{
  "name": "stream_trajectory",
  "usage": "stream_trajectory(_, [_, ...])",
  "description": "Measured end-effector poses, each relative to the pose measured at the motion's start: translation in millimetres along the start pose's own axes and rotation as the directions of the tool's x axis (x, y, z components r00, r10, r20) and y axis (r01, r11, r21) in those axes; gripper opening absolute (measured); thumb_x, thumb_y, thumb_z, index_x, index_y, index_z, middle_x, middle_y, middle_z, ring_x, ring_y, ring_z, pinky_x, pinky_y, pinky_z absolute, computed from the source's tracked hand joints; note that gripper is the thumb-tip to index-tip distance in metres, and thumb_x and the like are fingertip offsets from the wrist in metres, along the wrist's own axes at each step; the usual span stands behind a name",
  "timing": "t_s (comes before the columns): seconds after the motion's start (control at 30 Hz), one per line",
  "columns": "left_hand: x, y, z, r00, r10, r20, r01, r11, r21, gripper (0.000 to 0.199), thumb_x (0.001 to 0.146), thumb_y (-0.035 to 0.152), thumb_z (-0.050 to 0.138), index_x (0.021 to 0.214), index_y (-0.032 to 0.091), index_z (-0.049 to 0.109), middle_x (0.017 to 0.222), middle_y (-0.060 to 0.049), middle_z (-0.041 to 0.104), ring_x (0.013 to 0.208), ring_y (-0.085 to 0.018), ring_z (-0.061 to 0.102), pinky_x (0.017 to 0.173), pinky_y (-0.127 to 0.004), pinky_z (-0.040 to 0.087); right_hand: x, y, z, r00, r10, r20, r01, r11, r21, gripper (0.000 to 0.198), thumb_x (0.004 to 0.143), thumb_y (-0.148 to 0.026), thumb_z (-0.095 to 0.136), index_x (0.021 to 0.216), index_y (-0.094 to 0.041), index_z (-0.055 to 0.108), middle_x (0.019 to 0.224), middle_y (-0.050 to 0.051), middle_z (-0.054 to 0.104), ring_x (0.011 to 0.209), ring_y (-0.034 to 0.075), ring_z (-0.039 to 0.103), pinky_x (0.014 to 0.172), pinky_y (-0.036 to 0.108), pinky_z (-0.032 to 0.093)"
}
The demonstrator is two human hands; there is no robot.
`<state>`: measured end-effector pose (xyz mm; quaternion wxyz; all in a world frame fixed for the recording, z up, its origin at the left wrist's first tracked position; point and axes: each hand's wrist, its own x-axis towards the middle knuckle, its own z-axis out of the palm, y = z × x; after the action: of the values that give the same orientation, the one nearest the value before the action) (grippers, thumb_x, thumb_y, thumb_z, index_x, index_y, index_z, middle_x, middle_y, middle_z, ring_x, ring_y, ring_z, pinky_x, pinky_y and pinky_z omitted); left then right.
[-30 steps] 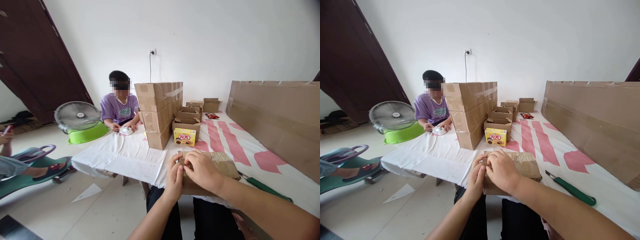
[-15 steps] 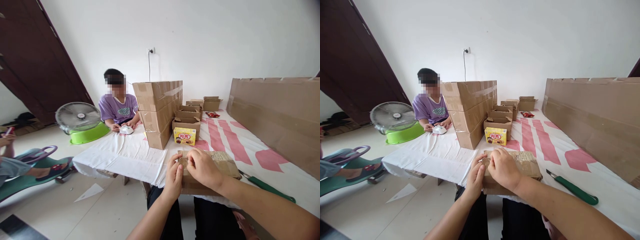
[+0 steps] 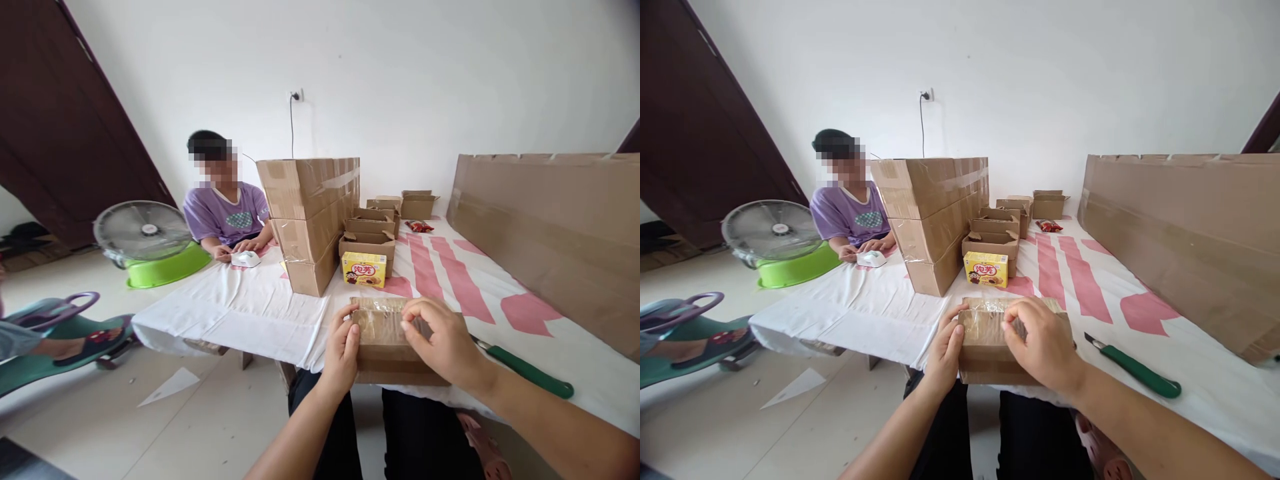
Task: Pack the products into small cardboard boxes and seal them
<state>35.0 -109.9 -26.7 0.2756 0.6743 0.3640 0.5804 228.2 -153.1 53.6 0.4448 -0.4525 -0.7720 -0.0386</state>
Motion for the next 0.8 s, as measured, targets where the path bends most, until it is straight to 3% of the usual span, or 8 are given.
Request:
stream_trajectory(0.2, [-2.0,-2.3,1.6,0.999,-0.041,0.011,0.042,0.996,-0.078,0.040,0.096,0.048,0.041,0.092,0.018,0.067,0.133,-0.010,0.053,0.128,-0.027,0.047,0.109,-0.046,0.035,11.1,-21.2,32.5,0.993,0.043,0.114,-0.027,0.991,-0.134,0.013,0.080,-0.023,0.066,0.083,-0.021,0.054,0.087,0.005,0.063,0.086,0.023,0.059,0.076,0.036,0.049])
stream_trajectory(0.3, [-2.9,-2.8,-1.7,0.998,-0.051,0.037,0.052,0.998,-0.045,0.039,0.097,0.046,0.042,0.081,0.018,0.065,0.134,-0.010,0.053,0.127,-0.027,0.047,0.110,-0.046,0.032,19.0,-20.5,42.4,0.986,0.061,0.157,-0.028,0.978,-0.205,0.011,0.085,-0.014,0.053,0.076,-0.020,0.053,0.079,0.004,0.063,0.076,0.020,0.059,0.069,0.032,0.046])
stream_trajectory(0.4, [-3.1,-2.9,-4.0,0.998,-0.047,0.038,0.047,0.999,-0.012,0.041,0.096,0.045,0.042,0.071,0.018,0.059,0.134,-0.010,0.054,0.127,-0.027,0.047,0.110,-0.046,0.031,20.5,-11.0,32.5,0.990,0.095,0.101,-0.081,0.988,-0.134,0.014,0.084,-0.011,0.050,0.075,-0.021,0.052,0.072,0.001,0.062,0.066,0.016,0.058,0.062,0.027,0.044])
stream_trajectory(0.5, [-2.4,-3.7,-3.7,0.999,-0.041,0.031,0.041,0.999,-0.010,0.040,0.097,0.045,0.041,0.074,0.018,0.061,0.135,-0.010,0.053,0.128,-0.027,0.046,0.110,-0.047,0.031,11.8,2.2,4.5,0.992,0.122,0.005,-0.122,0.992,0.011,0.011,0.088,-0.017,0.050,0.079,-0.022,0.052,0.070,-0.001,0.060,0.061,0.014,0.056,0.058,0.025,0.044])
stream_trajectory(0.67, [-1.7,-5.7,-1.9,0.999,-0.044,0.008,0.044,0.998,-0.034,0.038,0.096,0.049,0.042,0.099,0.019,0.067,0.135,-0.010,0.054,0.131,-0.028,0.045,0.112,-0.048,0.031,-39.1,32.2,-47.7,0.991,0.085,-0.103,-0.082,0.996,0.028,0.007,0.091,-0.018,0.052,0.086,-0.022,0.053,0.081,0.002,0.059,0.069,0.015,0.057,0.063,0.027,0.047])
stream_trajectory(0.73, [-1.6,-6.3,-2.0,0.999,-0.034,0.008,0.035,0.999,-0.031,0.038,0.095,0.049,0.043,0.101,0.020,0.067,0.135,-0.010,0.054,0.131,-0.028,0.044,0.114,-0.047,0.029,-78.5,47.3,-58.9,0.975,0.111,-0.194,-0.122,0.992,-0.043,0.007,0.089,-0.016,0.054,0.088,-0.023,0.054,0.085,0.004,0.060,0.072,0.016,0.058,0.064,0.028,0.048])
stream_trajectory(0.8, [-1.2,-7.2,-2.2,1.000,-0.018,0.011,0.019,1.000,-0.025,0.038,0.095,0.049,0.044,0.103,0.020,0.067,0.135,-0.010,0.054,0.131,-0.028,0.044,0.114,-0.047,0.028,-130.5,63.4,-61.6,0.965,0.158,-0.210,-0.184,0.976,-0.115,0.008,0.087,-0.015,0.055,0.088,-0.023,0.055,0.087,0.005,0.061,0.072,0.017,0.059,0.064,0.029,0.049])
